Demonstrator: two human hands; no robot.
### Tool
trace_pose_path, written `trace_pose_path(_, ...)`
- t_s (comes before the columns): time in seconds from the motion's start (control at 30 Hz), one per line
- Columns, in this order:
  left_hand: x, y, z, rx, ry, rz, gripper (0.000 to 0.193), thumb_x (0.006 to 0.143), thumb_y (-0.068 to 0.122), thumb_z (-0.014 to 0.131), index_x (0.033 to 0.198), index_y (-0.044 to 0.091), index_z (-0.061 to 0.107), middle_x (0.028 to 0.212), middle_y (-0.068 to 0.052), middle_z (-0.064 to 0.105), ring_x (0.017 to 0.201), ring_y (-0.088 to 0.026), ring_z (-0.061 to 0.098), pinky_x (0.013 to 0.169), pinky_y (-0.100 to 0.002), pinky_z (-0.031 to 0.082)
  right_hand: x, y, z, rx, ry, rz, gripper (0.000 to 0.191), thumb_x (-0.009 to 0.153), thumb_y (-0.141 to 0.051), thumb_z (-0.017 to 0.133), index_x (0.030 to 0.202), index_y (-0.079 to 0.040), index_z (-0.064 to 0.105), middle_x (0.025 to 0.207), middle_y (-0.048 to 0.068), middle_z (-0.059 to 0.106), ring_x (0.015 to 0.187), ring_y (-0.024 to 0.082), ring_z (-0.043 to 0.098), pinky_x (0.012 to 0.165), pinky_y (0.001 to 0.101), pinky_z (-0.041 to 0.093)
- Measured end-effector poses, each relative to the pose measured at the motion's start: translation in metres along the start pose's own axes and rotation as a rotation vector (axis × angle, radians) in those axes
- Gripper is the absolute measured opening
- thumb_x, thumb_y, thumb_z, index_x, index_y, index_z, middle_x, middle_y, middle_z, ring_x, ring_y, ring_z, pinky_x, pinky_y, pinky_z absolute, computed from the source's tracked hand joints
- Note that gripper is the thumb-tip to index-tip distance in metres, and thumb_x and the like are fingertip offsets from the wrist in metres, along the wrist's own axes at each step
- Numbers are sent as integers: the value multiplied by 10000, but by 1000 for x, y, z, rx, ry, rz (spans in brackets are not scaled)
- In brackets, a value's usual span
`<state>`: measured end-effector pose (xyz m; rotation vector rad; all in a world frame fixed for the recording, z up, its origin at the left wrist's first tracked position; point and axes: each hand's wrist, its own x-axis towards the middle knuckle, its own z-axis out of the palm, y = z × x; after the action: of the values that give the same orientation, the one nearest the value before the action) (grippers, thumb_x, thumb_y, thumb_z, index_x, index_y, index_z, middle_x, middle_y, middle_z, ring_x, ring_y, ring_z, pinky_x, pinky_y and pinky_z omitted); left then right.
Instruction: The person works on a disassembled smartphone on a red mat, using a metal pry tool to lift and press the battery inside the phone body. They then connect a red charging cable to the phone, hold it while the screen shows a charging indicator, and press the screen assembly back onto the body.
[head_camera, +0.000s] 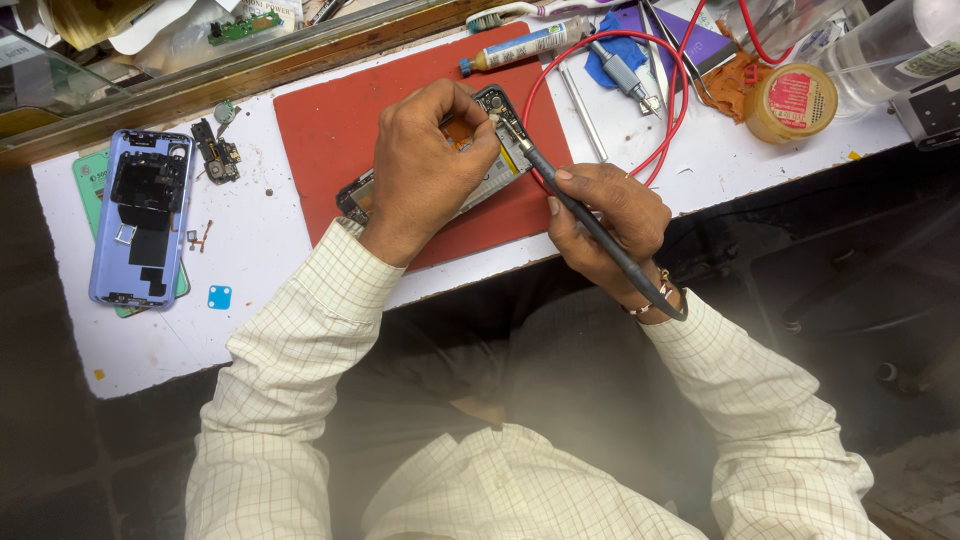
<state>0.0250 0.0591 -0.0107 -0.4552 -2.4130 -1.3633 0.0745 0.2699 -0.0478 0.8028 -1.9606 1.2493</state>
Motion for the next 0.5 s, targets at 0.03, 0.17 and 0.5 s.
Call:
trace_pose_path(0.03,0,0,0,-2,0,1,108,873,67,765,835,51,665,784,-56,744,725,-156,741,705,-320,620,0,0,0,-1,0,-1,283,901,62,734,1170,3,667,956,145,743,703,141,666,608,258,515)
trace_pose_path(0.17,-1,0,0,-8,-3,-2,111,875,71,765,839,51,663,791,-55,743,729,-155,741,705,-318,621,0,1,1,-6,3,-3,277,896,63,734,1159,4,669,949,146,746,688,139,656,593,257,502)
trace_pose_path(0.5,0,-1,1,-5,-5,-4,92,870,61,757,836,54,672,785,-56,739,728,-155,740,700,-315,630,0,1,0,-6,-15,-5,272,917,51,723,1177,1,660,976,153,743,772,171,718,616,248,553)
